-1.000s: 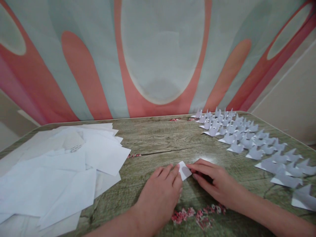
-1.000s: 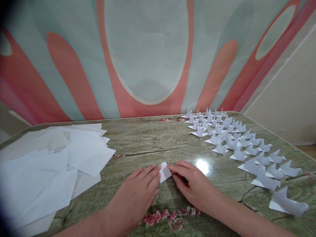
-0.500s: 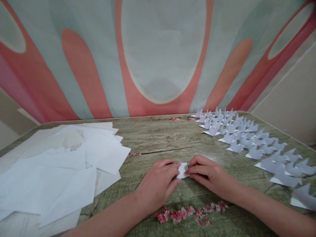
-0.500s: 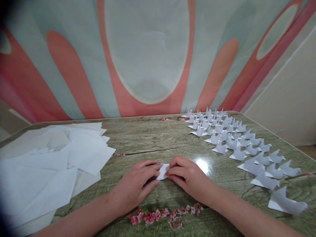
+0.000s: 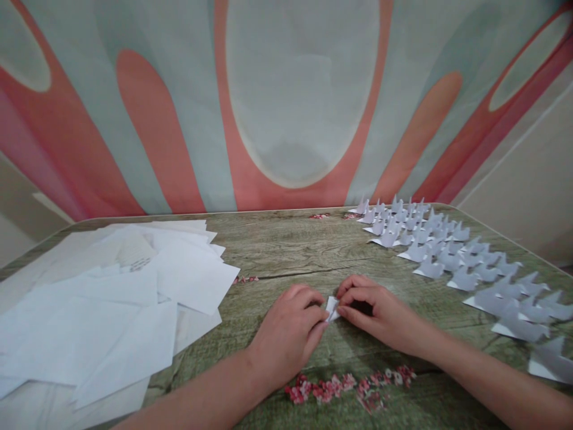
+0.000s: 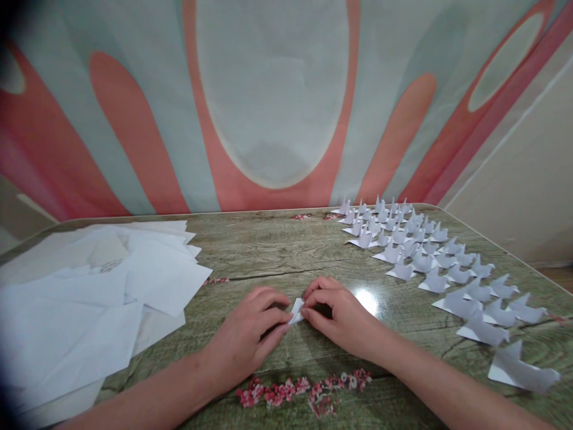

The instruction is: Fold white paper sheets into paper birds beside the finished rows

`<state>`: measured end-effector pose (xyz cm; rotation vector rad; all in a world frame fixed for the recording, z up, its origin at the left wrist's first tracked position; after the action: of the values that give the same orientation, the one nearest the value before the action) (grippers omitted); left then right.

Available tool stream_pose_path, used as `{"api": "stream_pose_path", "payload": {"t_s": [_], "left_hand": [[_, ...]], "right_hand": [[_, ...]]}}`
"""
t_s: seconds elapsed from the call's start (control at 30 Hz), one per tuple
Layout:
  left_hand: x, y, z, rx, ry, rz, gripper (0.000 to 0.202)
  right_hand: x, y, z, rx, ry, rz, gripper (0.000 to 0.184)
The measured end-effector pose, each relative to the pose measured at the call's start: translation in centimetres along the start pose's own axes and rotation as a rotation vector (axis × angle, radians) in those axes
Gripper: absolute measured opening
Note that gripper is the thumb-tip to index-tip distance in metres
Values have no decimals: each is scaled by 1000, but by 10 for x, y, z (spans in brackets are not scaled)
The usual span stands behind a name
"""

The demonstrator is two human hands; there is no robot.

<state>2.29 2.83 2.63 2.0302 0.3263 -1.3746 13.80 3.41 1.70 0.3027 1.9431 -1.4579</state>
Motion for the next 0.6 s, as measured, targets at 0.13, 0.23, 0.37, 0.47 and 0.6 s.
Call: {"api": "stream_pose_path", "payload": {"t_s": [0.13,0.23,0.37,0.47,0.6], "left_hand": [[4,4,2,53,-11,-28,20],[7,11,4,99,-37,-107,24],[15,22,10,156,-55,-293,31],[21,26,13,167,-51,-375,33],[25,26,14,147,-70,-377,35]], "right_hand": [[2,4,0,14,2,-15,8],[3,6,0,21,8,-24,9],[2,7,0,21,33,-31,9],[2,9,0,26,53,-39,8],[2,10,0,30,67,-42,8]]}}
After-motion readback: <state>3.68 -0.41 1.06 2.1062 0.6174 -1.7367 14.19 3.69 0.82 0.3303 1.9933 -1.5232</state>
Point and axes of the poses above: each hand's wrist, its own z-axis away from the middle knuckle, its own x-axis out of the palm, y = z × x, the point moved 8 cm from there along -z, towards the middle knuckle, and after that the axes turned 6 degrees about -z, right-handed, at the moved point
